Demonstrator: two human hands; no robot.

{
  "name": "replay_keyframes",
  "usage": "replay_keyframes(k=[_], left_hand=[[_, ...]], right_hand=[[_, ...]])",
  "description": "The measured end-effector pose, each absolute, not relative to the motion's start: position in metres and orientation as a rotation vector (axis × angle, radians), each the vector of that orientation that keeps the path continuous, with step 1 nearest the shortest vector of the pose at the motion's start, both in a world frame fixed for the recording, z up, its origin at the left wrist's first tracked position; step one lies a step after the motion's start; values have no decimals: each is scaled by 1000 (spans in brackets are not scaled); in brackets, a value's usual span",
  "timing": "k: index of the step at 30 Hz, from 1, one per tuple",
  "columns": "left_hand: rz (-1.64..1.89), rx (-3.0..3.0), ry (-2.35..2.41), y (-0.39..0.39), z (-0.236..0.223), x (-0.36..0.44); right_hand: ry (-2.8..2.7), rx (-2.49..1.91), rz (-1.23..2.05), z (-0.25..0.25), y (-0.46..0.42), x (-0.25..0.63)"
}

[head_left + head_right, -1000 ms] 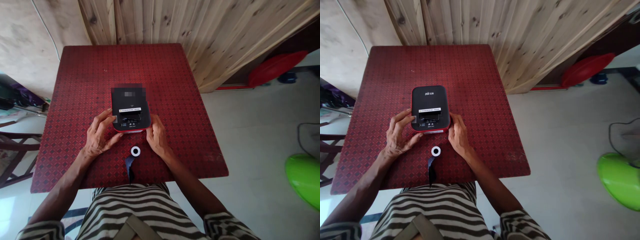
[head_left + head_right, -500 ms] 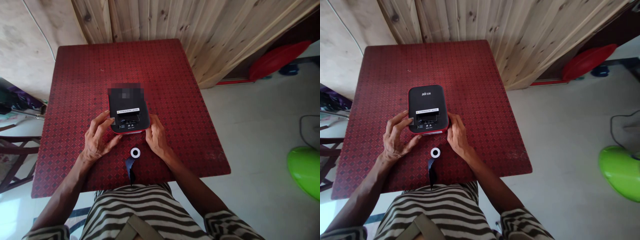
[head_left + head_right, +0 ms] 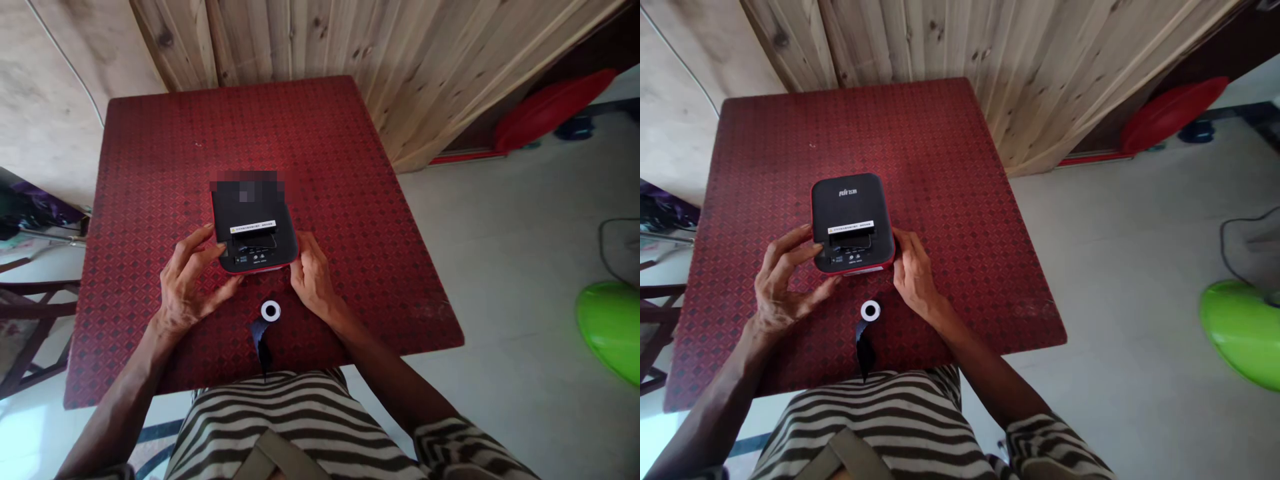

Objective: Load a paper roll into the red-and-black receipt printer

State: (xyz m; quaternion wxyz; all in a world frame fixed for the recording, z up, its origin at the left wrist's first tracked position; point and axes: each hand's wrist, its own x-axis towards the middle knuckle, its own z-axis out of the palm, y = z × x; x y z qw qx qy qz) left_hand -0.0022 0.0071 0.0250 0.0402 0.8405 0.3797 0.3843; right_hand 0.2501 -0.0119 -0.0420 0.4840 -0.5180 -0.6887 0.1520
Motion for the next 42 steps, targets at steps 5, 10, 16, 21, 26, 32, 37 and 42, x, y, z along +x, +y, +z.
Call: replay_keyframes(k=[5,10,16,21,26,32,37,42], left_hand=[[1184,2532,1142,10,23,-1],[1201,2480,1156,10,18,1],[1278,2505,1140,9,7,1],[1277,2518,1139,7,-2,0],[1271,2534,1154,5,-5,1],[1240,2509,1158,2,-6,3],[1229,2505,1161,1,-8,3],[1237,2505,1173,2,-8,3]], right_hand=[[-1675,-1264,382,-44,-10,249],[-1676,-1288,383,-45,-10,248],[-1547,-1338,343,-14,-5,265],[-1982,-1228,199,46,30,259],[-2665,-1379,243,79,76,222],[-2934,-1488,319,85,100,207],[-2858,-1419,260,98,87,212],[-2444,-1376,214,123,39,244]])
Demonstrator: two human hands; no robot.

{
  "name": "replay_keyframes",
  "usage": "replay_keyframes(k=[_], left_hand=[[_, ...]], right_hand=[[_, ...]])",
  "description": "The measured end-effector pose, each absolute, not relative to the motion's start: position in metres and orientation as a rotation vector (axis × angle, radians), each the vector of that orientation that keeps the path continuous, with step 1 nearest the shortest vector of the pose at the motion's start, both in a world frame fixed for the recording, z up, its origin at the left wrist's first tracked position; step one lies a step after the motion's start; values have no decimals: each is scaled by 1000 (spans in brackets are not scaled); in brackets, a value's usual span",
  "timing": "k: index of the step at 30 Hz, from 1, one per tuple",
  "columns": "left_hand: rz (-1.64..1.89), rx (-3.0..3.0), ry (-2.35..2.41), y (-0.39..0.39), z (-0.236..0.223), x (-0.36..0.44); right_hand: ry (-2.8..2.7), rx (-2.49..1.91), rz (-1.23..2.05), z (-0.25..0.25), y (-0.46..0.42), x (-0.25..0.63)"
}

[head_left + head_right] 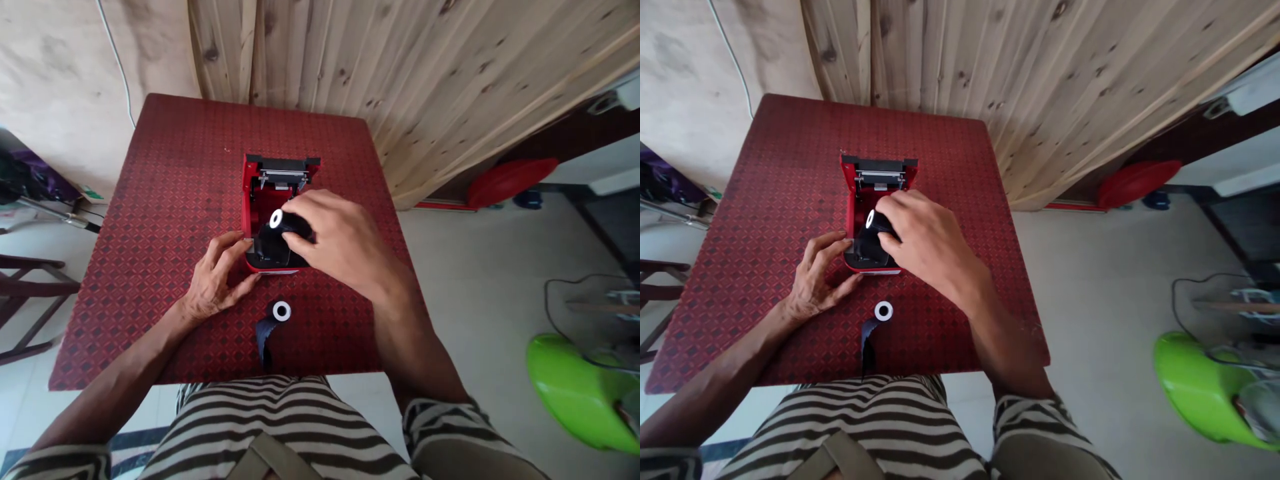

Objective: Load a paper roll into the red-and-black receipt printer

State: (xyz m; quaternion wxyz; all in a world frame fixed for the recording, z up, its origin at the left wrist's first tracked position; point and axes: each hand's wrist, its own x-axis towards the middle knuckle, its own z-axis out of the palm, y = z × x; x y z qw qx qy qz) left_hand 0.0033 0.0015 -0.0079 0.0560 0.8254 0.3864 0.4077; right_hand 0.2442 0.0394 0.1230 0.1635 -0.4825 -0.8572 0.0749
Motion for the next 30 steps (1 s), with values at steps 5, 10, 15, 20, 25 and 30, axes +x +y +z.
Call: replay_keyframes(k=[5,10,15,20,25,30], left_hand=[[1265,2506,1171,3,-9,3],[1264,2484,1197,5,-12,2],[1253,2482,1186,6,-14,1],[1244,2496,1174,6,-12,0],[1206,2466,1180,6,-13,1],[1185,2427,1206,5,-15,0]], right_hand=[[-1790,-1511,438,85,16,314],[-1389,-1552,679,5,18,347],[-1325,-1514,706,-31,22,342],[-1414,-1532,696,-34,14,347],[-1421,-1769,342,11,-36,341],[-1770,-1535,873,33,-82,298]])
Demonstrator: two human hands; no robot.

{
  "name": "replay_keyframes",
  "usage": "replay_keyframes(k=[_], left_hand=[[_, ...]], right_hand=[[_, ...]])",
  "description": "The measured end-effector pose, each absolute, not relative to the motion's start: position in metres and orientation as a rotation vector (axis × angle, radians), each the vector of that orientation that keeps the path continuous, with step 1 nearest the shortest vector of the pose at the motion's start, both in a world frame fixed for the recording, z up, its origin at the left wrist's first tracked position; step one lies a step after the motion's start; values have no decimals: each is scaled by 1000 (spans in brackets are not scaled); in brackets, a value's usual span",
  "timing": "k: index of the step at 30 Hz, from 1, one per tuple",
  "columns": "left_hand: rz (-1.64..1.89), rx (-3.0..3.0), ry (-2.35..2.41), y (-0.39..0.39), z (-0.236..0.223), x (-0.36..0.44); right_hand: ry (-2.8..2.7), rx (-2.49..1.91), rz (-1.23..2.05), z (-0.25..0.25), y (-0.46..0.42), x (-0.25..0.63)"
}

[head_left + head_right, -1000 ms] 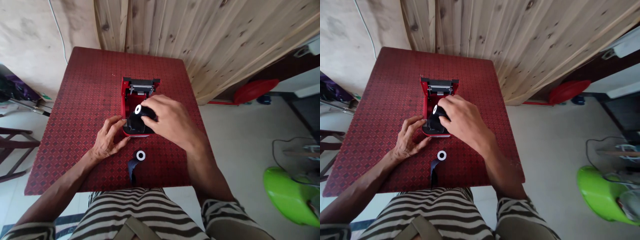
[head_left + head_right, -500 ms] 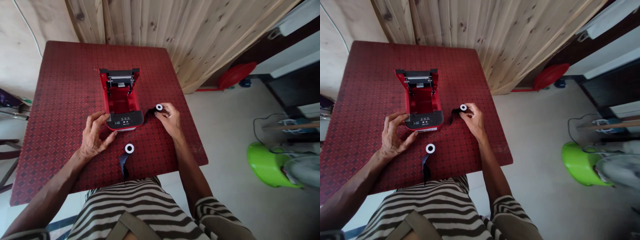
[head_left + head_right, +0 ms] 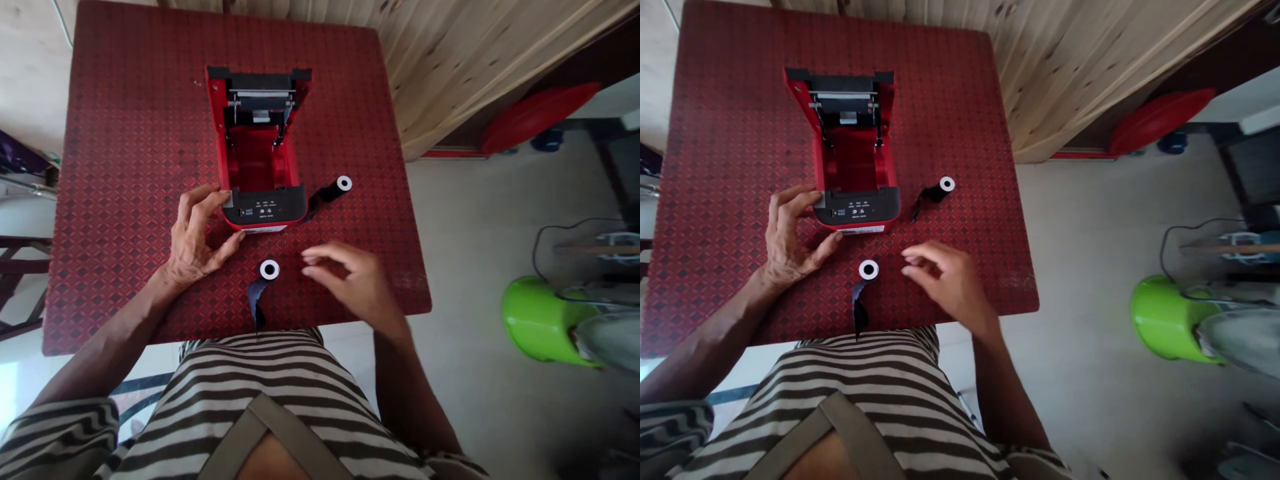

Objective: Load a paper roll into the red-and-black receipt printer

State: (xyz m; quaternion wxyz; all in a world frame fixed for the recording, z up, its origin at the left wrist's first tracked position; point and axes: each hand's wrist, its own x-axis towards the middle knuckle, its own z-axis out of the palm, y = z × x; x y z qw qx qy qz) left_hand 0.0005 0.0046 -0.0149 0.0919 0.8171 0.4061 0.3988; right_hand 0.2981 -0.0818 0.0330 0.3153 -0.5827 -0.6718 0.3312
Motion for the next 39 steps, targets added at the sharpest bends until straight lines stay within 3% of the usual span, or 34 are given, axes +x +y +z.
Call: replay_keyframes(k=[8,13,18,25,39], left_hand=[[1122,2460,1237,4,-12,1],[1175,2479,1207,3,-10,2],[1160,2432,1222,2,-13,1],[1159,2465,1226,2,-14,3],[1173,2446,1210,0,-12,5]], right_hand=[[-1905,-1241,959,-4,-82,245],[-1974,-1152,977,55,-74,259],[-2158,-1249,526,100,-9,270],[-2383,-1204,413,65,75,245],[-2380,-1197,422,61,77,238]])
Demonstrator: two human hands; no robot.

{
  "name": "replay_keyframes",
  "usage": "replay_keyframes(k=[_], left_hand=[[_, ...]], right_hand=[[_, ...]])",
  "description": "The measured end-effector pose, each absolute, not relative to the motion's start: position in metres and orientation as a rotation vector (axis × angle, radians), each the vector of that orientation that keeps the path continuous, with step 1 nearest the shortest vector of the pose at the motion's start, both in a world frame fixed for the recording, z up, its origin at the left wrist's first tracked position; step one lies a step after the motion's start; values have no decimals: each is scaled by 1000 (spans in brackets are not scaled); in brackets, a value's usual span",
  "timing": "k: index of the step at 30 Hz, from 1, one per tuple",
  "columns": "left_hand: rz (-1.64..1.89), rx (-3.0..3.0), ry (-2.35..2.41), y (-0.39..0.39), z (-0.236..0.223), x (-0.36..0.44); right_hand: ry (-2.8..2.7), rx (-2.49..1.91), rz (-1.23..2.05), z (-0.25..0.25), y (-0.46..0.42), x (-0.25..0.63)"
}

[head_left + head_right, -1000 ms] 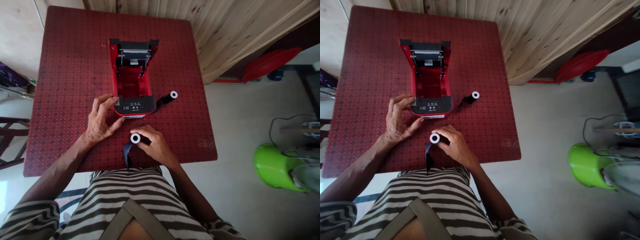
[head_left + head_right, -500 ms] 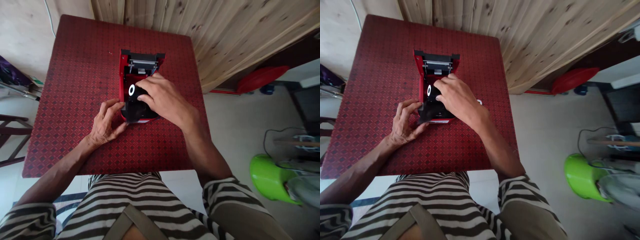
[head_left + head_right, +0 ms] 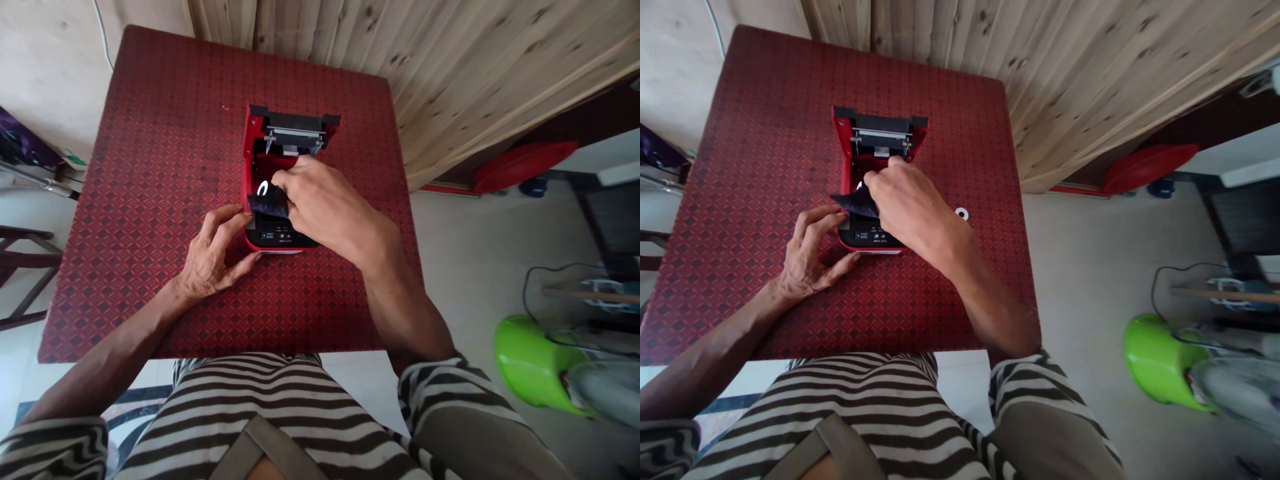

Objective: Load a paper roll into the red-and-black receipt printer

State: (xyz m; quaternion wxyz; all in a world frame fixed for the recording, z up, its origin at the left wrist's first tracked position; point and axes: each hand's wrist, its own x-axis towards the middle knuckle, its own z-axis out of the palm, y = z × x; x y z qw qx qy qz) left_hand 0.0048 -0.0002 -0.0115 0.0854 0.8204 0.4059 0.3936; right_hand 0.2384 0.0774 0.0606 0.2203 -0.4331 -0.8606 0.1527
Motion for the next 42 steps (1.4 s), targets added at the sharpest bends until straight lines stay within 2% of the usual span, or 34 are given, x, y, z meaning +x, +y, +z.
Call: replay_keyframes(k=[5,12,16,26,31,37,42], left_hand=[[1199,2431,1193,-1,-10,6],[1200,2463,1196,0,-11,5],[1211,2464,1185,0,-11,6],[1217,2446,1167,0,-11,6],[1201,2454,1170,0,-10,6],[1200,2360,1146,-1,-10,1],[1289,2153,1163,17,21,-4]], right_hand=[[-2429,-1192,311,70,72,239],[-2639,-1483,176,95,63,223],[-2648,-1566,152,91,65,219],[-2718,-1346,220,51,102,228],[-2650,-1301,405,69,89,235],[-2518,-960,620,99,47,261],[-2301,-966,453,79,35,254]])
